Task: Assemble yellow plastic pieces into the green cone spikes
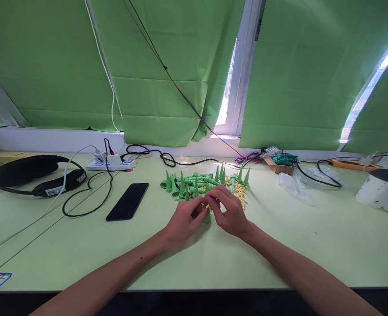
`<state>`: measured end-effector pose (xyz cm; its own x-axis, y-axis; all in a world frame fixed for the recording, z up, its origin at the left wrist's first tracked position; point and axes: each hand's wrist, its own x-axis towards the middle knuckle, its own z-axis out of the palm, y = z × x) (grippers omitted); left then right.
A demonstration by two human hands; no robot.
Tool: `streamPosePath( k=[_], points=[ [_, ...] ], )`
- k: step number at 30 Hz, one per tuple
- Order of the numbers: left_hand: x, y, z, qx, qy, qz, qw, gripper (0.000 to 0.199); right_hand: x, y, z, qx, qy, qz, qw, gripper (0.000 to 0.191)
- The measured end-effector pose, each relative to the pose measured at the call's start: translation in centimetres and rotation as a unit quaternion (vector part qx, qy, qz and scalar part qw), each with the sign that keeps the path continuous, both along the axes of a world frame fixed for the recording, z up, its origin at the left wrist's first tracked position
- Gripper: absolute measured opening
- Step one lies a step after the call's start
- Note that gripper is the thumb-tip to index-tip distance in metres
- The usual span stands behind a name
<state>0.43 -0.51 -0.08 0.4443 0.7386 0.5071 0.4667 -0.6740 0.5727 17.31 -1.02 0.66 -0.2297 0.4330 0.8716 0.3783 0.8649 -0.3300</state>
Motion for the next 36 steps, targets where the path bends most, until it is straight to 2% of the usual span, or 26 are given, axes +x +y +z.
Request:
streamPosePath(
  k=[3,10,20,29,33,36],
  points=[
    [-0.09,-0.03,-0.15,0.003,-0.001,-0.029,1.000,0.010,-0.11,-0.20,0.26,0.004,0.009,-0.002,1.000,0.014],
    [-0.16,-0.26,0.12,-0.002,-0.001,-0.040,0.999,0.015,-0.22,-0.40,0.38,0.010,0.024,-0.004,1.000,0.015],
    [-0.17,-0.40,0.22,0.027,-0.020,-0.023,0.999,0.024,-0.06,-0.11,0.25,-0.008,0.030,-0.028,0.999,0.014],
    [-0.18,-0.35,0.47,0.001,-0.027,-0.012,1.000,0.028,0.16,0.19,-0.31,-0.046,-0.007,-0.029,0.999,0.010],
    [-0.08,-0.27,0.25,-0.037,-0.071,0.001,0.997,0.019,0.25,0.37,-0.39,-0.037,0.003,-0.044,0.998,0.012],
    [0.01,-0.21,0.18,-0.068,-0.088,-0.004,0.994,0.023,0.24,0.34,-0.26,-0.024,0.019,-0.060,0.998,0.012]
  ],
)
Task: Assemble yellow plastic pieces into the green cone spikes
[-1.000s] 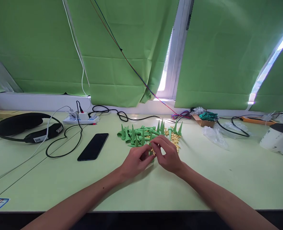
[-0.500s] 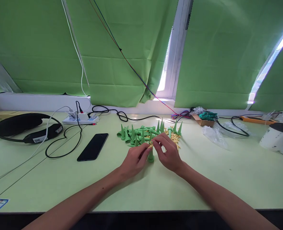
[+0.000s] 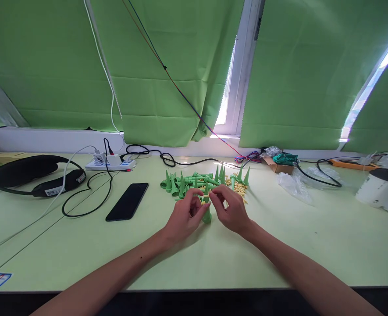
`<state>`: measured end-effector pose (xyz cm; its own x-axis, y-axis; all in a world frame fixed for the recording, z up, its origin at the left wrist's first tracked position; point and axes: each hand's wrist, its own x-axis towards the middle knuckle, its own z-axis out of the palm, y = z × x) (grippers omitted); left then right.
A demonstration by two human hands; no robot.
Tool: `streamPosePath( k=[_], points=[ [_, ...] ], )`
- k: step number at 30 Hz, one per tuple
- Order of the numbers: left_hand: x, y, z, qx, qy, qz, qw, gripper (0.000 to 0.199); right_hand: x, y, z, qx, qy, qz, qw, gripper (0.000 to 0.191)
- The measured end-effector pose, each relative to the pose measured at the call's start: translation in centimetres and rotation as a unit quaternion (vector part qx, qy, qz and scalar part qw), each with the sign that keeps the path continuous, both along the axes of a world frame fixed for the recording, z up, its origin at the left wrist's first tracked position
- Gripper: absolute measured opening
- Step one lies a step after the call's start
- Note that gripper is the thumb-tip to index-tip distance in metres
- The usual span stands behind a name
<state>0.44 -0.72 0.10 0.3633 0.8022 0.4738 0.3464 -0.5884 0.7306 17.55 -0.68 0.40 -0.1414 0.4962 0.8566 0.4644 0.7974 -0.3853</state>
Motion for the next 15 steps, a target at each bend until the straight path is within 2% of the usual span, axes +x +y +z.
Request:
streamPosePath(
  k=[5,7,10,15],
  points=[
    [0.17,0.15,-0.19,-0.030,0.073,-0.010,0.997,0.035,-0.01,0.00,0.11,0.013,0.025,-0.019,0.999,0.012],
    [0.23,0.22,-0.39,-0.033,0.113,-0.011,0.993,0.032,0.00,0.05,0.07,0.013,0.027,-0.017,0.999,0.011],
    [0.29,0.33,-0.72,-0.034,0.169,-0.006,0.985,0.018,-0.02,0.06,0.04,0.012,0.027,-0.014,0.999,0.012],
    [0.25,0.43,-0.93,-0.029,0.229,-0.009,0.973,0.026,-0.10,-0.09,0.05,0.011,0.017,-0.013,1.000,0.013]
  ],
)
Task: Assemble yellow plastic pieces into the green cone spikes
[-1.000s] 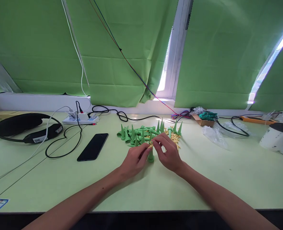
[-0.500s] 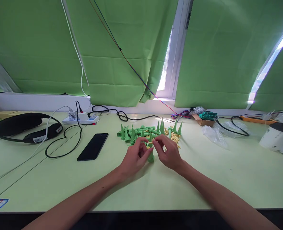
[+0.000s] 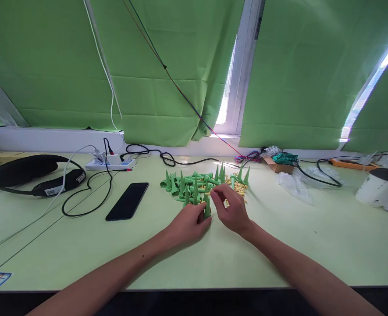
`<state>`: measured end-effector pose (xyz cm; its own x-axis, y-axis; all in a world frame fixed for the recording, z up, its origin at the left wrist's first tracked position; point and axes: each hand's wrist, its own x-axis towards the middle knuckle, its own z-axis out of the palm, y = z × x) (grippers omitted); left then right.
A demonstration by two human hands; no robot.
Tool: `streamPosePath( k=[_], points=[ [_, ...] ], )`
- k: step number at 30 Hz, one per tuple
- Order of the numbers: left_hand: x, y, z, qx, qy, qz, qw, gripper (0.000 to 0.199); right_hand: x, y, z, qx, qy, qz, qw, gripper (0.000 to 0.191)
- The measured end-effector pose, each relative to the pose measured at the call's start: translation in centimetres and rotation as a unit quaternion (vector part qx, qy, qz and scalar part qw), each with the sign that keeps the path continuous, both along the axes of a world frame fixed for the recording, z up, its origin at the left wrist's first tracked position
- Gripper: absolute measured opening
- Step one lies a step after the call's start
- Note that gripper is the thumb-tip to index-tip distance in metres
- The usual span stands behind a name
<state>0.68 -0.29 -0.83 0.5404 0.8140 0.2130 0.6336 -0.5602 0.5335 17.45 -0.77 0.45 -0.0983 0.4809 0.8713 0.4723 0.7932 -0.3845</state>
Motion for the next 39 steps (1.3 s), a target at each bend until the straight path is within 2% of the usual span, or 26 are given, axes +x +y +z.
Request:
streamPosePath(
  k=[6,12,18,24,29,39],
  points=[
    [0.1,0.1,0.0,0.008,-0.028,0.000,1.000,0.023,-0.1,-0.1,-0.1,-0.013,-0.010,0.005,1.000,0.012],
    [0.1,0.0,0.6,-0.008,-0.160,0.026,0.987,0.019,-0.1,-0.1,-0.1,-0.015,-0.010,0.012,1.000,0.012],
    [0.0,-0.2,1.4,-0.034,-0.267,0.045,0.962,0.033,0.0,0.1,-0.1,-0.015,-0.010,0.016,1.000,0.012],
    [0.0,-0.1,1.6,-0.087,-0.330,0.053,0.938,0.039,0.0,0.1,-0.2,-0.026,-0.005,0.012,1.000,0.011],
    [0.0,-0.3,1.8,-0.085,-0.348,0.038,0.933,0.040,0.0,0.3,-0.5,-0.034,-0.019,0.016,0.999,0.012],
    [-0.1,-0.2,1.7,-0.062,-0.336,0.052,0.938,0.042,0.1,0.4,-0.6,-0.050,-0.042,0.023,0.998,0.012]
  ],
)
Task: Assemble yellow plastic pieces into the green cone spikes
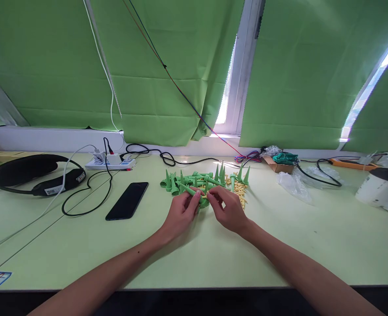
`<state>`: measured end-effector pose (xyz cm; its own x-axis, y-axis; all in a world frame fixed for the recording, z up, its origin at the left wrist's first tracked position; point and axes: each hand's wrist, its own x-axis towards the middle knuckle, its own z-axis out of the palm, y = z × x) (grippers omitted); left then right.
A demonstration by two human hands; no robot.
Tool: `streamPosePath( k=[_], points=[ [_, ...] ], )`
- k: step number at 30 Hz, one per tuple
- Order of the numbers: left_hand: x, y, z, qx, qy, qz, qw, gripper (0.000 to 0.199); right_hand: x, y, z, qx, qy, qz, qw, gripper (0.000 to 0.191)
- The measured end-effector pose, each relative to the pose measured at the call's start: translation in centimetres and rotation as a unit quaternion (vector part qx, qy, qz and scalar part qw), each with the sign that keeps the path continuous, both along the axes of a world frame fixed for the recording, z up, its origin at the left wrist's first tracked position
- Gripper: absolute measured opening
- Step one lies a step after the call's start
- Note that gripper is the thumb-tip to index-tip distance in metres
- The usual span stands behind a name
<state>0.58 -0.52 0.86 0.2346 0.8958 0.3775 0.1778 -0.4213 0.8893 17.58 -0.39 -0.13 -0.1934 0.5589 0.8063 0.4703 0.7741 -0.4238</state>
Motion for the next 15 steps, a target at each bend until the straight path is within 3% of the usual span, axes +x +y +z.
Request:
streamPosePath(
  k=[9,15],
  points=[
    [-0.19,-0.32,0.06,0.074,0.087,0.048,0.992,0.037,0.05,0.07,-0.05,-0.003,-0.001,0.005,1.000,0.013],
    [-0.19,-0.31,-0.10,0.102,0.109,0.048,0.988,0.036,0.01,0.05,0.08,-0.002,-0.008,0.002,1.000,0.015]
  ],
)
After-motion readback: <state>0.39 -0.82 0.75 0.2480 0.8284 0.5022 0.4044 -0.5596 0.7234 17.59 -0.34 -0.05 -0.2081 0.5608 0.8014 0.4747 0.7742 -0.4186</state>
